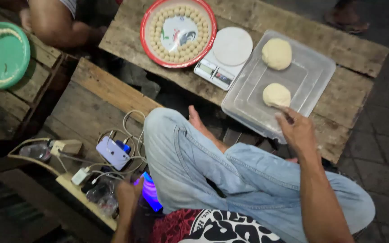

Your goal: Pinching small pieces of dough from a larger mass and rolling them into small, uniform balls.

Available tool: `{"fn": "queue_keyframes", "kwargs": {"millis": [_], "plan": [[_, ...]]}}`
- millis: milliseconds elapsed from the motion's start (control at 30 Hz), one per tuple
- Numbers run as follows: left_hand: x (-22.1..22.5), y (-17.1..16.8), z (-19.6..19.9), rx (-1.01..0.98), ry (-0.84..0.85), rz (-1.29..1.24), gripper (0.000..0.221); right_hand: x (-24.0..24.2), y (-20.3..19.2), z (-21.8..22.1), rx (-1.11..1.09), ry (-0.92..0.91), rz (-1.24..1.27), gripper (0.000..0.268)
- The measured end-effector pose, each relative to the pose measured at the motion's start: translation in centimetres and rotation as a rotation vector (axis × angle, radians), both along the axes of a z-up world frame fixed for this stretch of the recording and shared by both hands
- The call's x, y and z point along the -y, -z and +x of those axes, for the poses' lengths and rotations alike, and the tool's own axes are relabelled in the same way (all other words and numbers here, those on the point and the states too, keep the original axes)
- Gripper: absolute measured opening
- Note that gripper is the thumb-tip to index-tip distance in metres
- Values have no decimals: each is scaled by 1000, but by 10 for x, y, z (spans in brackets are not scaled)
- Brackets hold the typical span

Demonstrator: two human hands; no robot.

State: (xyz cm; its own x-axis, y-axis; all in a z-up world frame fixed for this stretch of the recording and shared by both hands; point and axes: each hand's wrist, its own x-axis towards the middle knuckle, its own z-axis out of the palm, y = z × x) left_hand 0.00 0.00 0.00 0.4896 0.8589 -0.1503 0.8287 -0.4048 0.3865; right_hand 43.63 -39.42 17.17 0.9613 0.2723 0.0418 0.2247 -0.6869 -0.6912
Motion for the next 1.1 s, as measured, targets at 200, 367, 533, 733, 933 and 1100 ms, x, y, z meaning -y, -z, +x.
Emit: {"fn": "queue_keyframes", "kwargs": {"millis": [200, 367, 533, 733, 933, 1100], "plan": [[28, -222, 176, 719, 361, 196, 19, -18, 19, 35, 726, -371, -65, 53], [20, -261, 271, 747, 778, 127, 25, -31, 31, 59, 685, -497, -102, 73], [35, -218, 349, 377, 1143, 70, 25, -43, 34, 67, 563, -496, -327, 78], [70, -143, 397, 320, 1431, 446, 12, -45, 38, 71, 874, -520, -223, 58], [80, -118, 419, 481, 1535, 607, 12, -41, 54, 85, 845, -465, -199, 47], [83, -112, 418, 449, 1466, 660, 30, -46, 58, 83, 824, -393, -22, 38]]}}
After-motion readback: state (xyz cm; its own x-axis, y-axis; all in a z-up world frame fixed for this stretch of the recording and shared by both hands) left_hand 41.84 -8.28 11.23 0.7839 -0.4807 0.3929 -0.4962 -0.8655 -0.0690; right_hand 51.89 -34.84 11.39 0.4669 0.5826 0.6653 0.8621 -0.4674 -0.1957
